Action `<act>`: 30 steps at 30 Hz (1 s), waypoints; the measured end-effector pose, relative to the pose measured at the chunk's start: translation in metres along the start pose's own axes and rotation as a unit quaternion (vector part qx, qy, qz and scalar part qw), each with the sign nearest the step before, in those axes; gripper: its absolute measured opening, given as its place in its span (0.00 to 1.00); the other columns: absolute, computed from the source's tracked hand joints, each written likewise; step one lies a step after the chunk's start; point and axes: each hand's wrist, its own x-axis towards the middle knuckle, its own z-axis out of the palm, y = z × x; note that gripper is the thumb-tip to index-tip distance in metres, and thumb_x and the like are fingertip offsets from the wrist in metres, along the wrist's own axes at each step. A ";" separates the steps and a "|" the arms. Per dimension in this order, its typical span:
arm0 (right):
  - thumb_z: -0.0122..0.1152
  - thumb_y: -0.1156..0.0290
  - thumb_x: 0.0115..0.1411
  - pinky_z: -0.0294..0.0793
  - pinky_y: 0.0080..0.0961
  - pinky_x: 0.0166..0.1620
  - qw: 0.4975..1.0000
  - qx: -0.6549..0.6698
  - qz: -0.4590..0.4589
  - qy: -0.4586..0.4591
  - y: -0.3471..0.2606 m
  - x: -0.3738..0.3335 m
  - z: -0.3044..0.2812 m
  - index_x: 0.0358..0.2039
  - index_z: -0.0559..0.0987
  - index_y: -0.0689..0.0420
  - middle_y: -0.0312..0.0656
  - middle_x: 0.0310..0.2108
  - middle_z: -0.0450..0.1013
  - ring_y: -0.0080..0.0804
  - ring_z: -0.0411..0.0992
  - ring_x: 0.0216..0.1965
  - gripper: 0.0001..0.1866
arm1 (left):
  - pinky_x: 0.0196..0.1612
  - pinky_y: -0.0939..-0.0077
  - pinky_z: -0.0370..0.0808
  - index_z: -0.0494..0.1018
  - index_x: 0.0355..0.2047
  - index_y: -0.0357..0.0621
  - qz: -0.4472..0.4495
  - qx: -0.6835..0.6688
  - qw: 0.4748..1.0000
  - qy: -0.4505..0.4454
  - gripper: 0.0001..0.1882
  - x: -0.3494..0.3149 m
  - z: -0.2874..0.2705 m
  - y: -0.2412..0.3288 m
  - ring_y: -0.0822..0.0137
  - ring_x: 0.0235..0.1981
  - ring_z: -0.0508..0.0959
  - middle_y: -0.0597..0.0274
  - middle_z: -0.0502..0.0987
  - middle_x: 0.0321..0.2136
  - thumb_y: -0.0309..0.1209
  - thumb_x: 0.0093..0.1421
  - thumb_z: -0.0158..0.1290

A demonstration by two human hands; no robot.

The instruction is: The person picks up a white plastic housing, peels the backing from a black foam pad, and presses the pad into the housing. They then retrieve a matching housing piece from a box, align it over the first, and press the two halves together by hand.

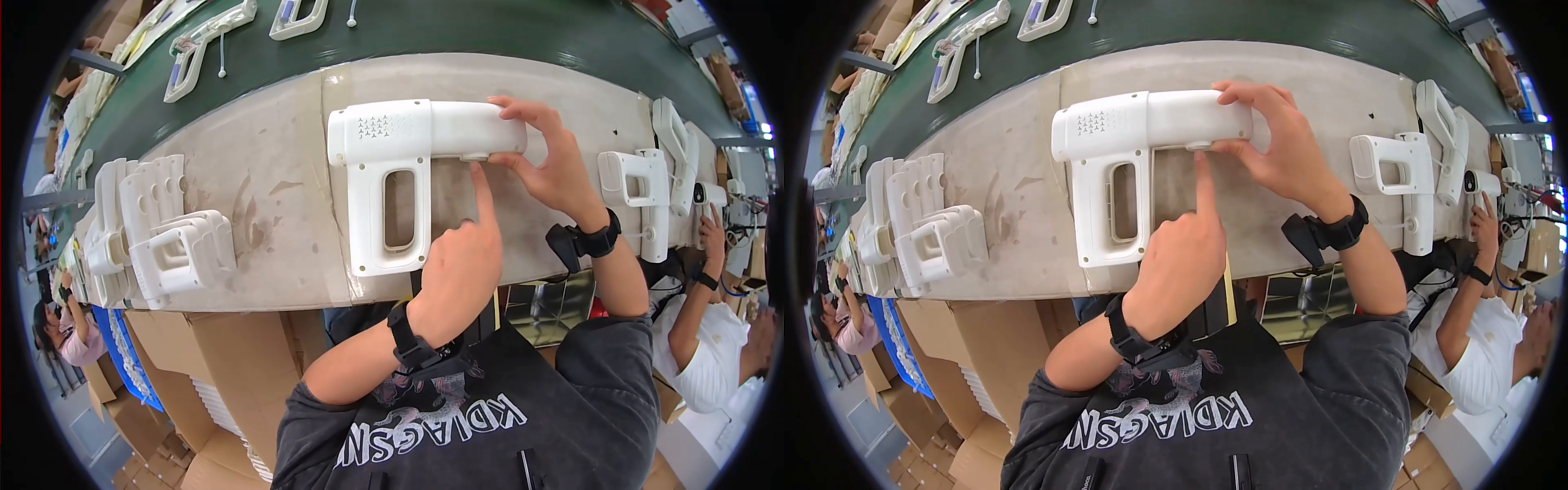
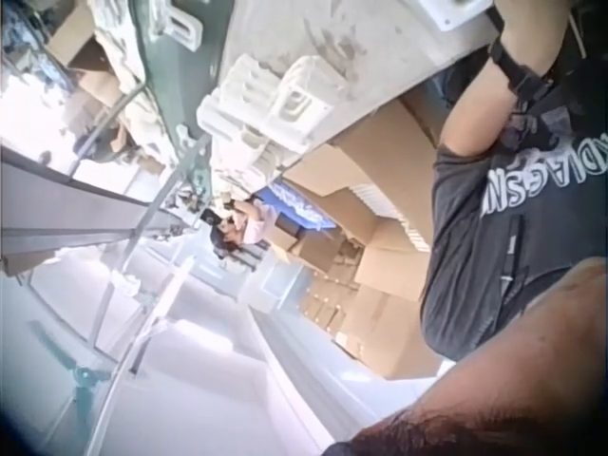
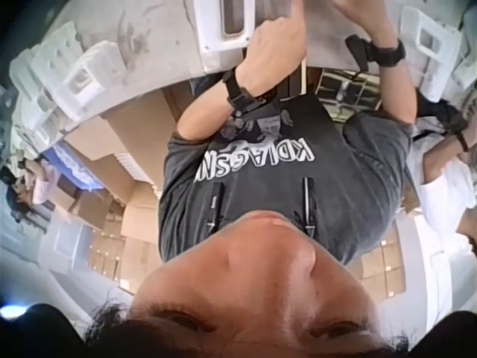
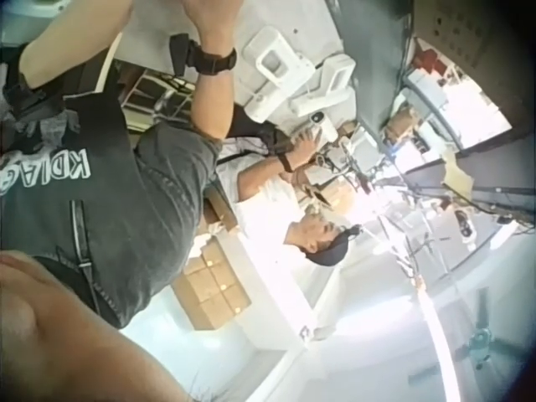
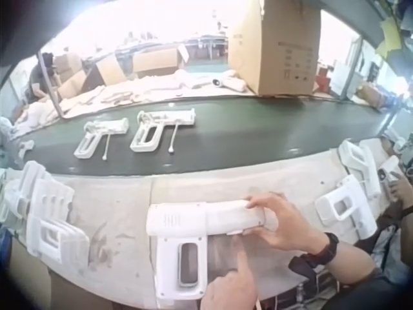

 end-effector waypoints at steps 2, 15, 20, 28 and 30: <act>0.73 0.77 0.52 0.70 0.38 0.61 1.000 0.007 0.000 0.001 0.002 0.000 -0.002 0.54 0.69 0.53 0.43 0.58 0.75 0.45 0.73 0.58 0.30 | 0.20 0.58 0.74 0.39 0.69 0.17 -0.007 -0.024 1.000 -0.008 0.48 0.004 0.001 -0.001 0.51 0.14 0.76 0.49 0.73 0.13 0.21 0.53 0.53; 0.72 0.78 0.52 0.69 0.38 0.63 1.000 0.001 -0.005 -0.015 0.009 0.001 -0.001 0.52 0.70 0.54 0.45 0.58 0.75 0.44 0.73 0.58 0.28 | 0.22 0.52 0.75 0.36 0.68 0.15 -0.046 -0.084 0.995 -0.013 0.45 0.011 0.007 0.003 0.45 0.15 0.78 0.45 0.75 0.13 0.26 0.61 0.51; 0.72 0.77 0.52 0.68 0.38 0.63 0.999 0.040 0.011 0.004 0.011 0.003 -0.002 0.52 0.70 0.54 0.46 0.58 0.75 0.43 0.73 0.59 0.28 | 0.22 0.56 0.77 0.36 0.67 0.14 -0.055 -0.121 0.991 -0.018 0.47 0.013 0.008 0.003 0.46 0.16 0.79 0.47 0.76 0.14 0.26 0.59 0.52; 0.71 0.77 0.55 0.68 0.37 0.63 1.000 0.020 0.007 0.000 0.006 0.008 0.001 0.51 0.70 0.56 0.45 0.56 0.76 0.39 0.72 0.58 0.25 | 0.23 0.47 0.74 0.38 0.71 0.26 -0.061 -0.166 0.983 0.045 0.44 0.004 0.002 0.014 0.40 0.17 0.77 0.43 0.76 0.16 0.30 0.65 0.52; 0.71 0.77 0.55 0.67 0.36 0.63 0.999 0.046 0.020 0.012 0.005 0.009 0.002 0.51 0.70 0.57 0.46 0.56 0.75 0.39 0.72 0.58 0.25 | 0.24 0.49 0.75 0.39 0.72 0.30 -0.046 -0.102 0.991 0.071 0.44 0.010 0.005 0.011 0.42 0.18 0.78 0.45 0.76 0.17 0.32 0.65 0.52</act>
